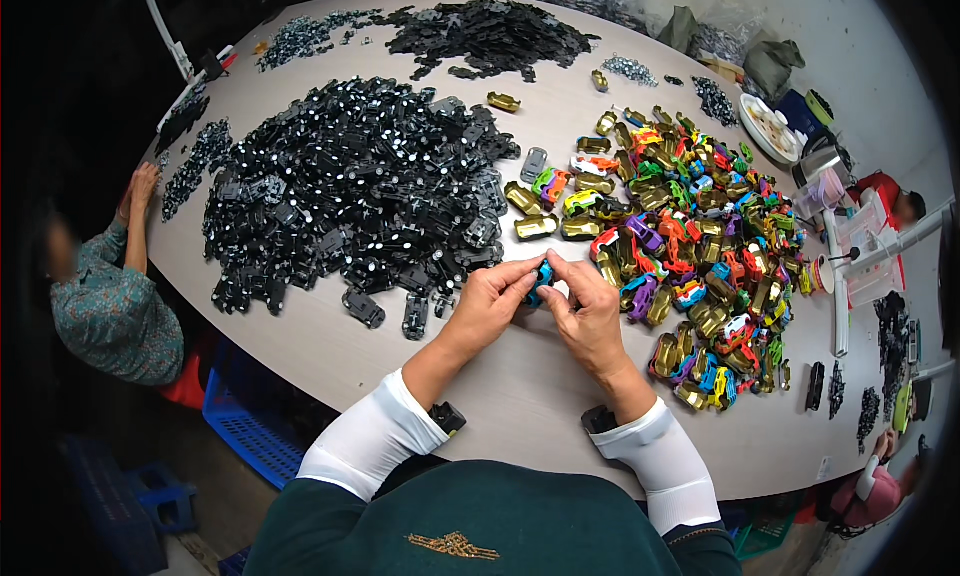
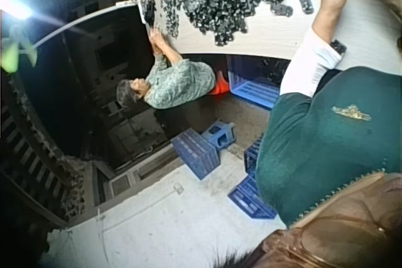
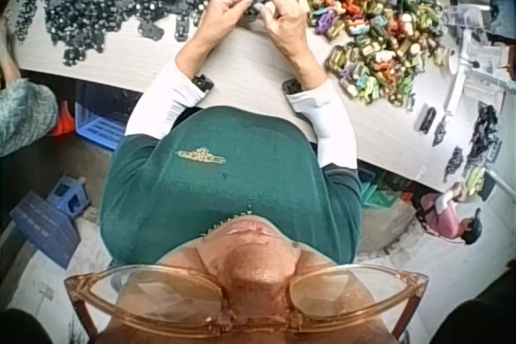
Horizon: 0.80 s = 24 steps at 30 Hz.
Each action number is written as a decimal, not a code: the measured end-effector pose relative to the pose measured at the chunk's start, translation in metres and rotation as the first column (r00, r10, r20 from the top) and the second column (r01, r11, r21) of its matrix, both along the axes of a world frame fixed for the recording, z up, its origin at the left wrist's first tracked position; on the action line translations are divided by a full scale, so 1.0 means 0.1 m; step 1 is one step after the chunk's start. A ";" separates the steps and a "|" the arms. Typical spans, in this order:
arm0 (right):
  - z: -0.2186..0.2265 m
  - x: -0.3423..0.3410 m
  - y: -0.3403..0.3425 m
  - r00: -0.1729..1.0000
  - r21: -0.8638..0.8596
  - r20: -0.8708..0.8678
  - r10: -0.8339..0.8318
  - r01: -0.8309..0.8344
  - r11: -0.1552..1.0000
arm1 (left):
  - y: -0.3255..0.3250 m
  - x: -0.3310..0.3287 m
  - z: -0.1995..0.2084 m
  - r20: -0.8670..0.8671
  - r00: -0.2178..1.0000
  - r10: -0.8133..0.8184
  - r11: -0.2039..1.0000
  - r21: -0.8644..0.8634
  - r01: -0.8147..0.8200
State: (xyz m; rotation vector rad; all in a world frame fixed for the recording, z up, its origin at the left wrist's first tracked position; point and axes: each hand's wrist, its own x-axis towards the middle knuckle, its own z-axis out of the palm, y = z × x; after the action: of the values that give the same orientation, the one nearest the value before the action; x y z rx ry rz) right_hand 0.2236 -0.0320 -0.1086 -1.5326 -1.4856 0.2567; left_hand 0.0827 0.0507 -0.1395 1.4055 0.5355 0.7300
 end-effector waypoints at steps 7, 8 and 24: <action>-0.03 0.05 -0.01 0.980 -0.143 -0.190 -0.053 0.025 0.989 | 0.00 0.02 0.01 -0.034 0.999 0.026 0.986 0.168 -0.020; -0.05 0.07 -0.01 0.951 -0.195 -0.305 -0.061 0.000 0.981 | 0.01 0.01 0.03 -0.045 0.999 0.028 0.989 0.149 -0.021; 0.02 0.23 -0.01 0.432 -0.286 -0.900 -0.063 -0.474 0.833 | 0.04 0.00 0.03 -0.017 1.000 -0.020 0.950 -0.313 0.014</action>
State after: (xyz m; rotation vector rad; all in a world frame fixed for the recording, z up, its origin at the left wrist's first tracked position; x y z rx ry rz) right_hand 0.2464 -0.0328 -0.1068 -1.1897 -0.7085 1.5029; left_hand 0.0827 0.0546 -0.1364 1.1199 0.6250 0.5878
